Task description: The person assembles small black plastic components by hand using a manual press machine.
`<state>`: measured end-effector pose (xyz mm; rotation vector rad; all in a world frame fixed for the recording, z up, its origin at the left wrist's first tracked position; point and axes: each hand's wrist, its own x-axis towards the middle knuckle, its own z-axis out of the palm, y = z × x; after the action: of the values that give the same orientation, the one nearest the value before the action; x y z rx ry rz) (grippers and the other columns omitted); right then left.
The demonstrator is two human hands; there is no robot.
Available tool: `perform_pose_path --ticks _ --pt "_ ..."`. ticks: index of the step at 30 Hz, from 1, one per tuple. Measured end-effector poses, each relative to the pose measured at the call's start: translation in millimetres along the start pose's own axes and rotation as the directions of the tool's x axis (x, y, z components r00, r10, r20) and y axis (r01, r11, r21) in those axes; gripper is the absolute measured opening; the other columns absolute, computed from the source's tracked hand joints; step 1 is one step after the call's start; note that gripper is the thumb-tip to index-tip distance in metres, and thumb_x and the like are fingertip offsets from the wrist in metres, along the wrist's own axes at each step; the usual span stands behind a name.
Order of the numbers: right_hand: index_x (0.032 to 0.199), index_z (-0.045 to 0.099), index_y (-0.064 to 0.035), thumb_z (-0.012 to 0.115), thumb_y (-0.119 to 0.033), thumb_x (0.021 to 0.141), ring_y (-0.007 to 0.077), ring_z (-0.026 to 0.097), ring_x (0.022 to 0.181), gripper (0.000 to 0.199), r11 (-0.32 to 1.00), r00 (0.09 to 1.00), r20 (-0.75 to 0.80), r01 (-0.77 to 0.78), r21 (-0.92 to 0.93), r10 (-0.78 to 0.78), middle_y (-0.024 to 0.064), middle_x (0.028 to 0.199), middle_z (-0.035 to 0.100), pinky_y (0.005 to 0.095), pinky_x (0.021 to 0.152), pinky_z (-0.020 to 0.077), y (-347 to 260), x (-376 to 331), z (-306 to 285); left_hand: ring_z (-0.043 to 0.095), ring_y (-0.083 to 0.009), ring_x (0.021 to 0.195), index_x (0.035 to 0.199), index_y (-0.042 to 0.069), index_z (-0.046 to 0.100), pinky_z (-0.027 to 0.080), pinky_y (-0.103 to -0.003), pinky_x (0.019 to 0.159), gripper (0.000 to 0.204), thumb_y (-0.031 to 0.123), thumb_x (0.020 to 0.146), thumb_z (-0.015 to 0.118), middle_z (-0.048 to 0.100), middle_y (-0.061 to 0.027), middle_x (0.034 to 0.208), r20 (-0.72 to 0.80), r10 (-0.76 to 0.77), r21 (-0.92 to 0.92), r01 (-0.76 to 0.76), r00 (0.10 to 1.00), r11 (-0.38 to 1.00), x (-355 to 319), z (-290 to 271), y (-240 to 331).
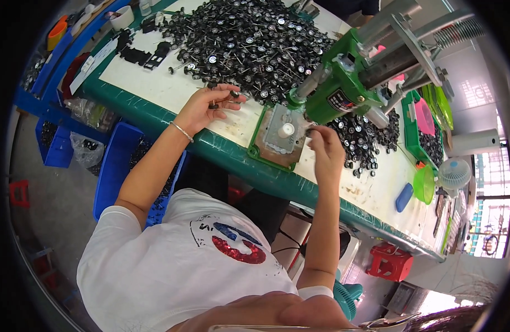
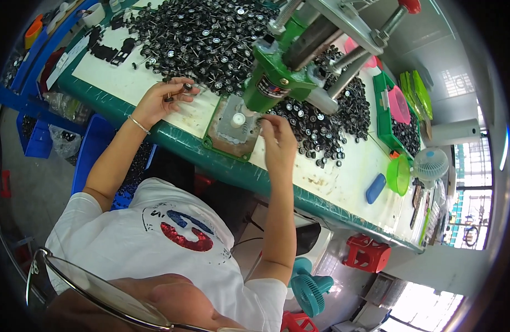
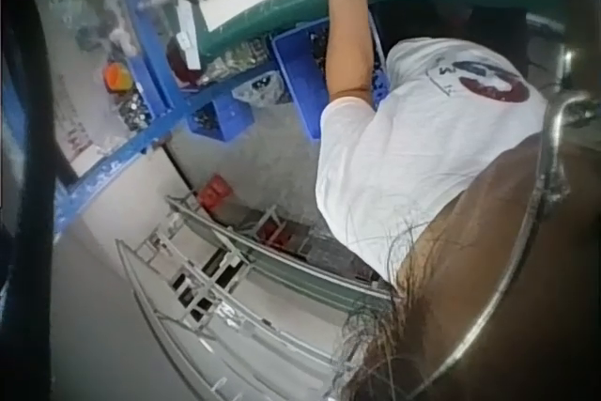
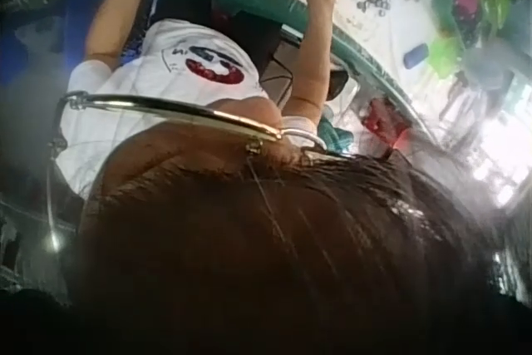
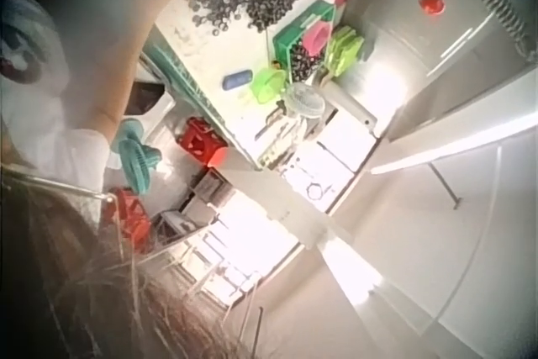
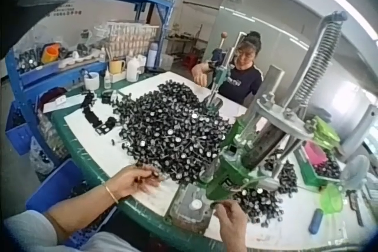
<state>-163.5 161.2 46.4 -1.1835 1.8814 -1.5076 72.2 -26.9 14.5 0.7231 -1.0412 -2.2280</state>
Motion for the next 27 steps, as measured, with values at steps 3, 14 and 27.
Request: perform_pose_path --ticks 3,14,27 --pt "0.104 0.061 0.0011 0.058 -0.014 0.091 0.0059 0.052 0.072 0.02 0.988 0.997 0.067 -0.057 0.146 0.048 0.0011 0.087 0.061 0.0211 0.066 0.0442 -10 5 22 0.065 -0.0128 0.09 0.123 -0.002 0.051 0.056 -0.02 0.068 0.033 0.01 0.092 0.051 0.061 -0.016 0.113 0.122 -0.023 -0.052 0.03 0.992 0.998 3 7 -3" --pt "0.101 0.064 -0.0025 0.058 -0.015 0.091 0.004 0.048 0.067 0.017 0.998 0.997 0.072 0.008 0.062 -0.012 -0.0016 0.082 0.058 0.0191 0.059 0.0374 -7 3 34 0.064 -0.0109 0.087 0.106 -0.002 0.065 0.049 -0.024 0.082 0.024 0.008 0.083 0.065 0.069 -0.0068 0.095 0.156 -0.014 0.212 -0.019 0.988 0.977 -2 65 -2" --pt "0.113 0.057 -0.0007 0.051 -0.017 0.095 0.0059 0.051 0.062 0.025 0.933 0.988 -0.148 0.01 0.361 0.047 0.0015 0.084 0.06 0.0175 0.05 0.0369 -25 21 -31 0.054 -0.0115 0.076 0.084 -0.001 0.068 0.042 -0.024 0.07 0.016 0.009 0.073 0.075 0.058 -0.0032 0.084 0.359 0.375 0.499 -0.515 0.855 0.697 14 101 -32"
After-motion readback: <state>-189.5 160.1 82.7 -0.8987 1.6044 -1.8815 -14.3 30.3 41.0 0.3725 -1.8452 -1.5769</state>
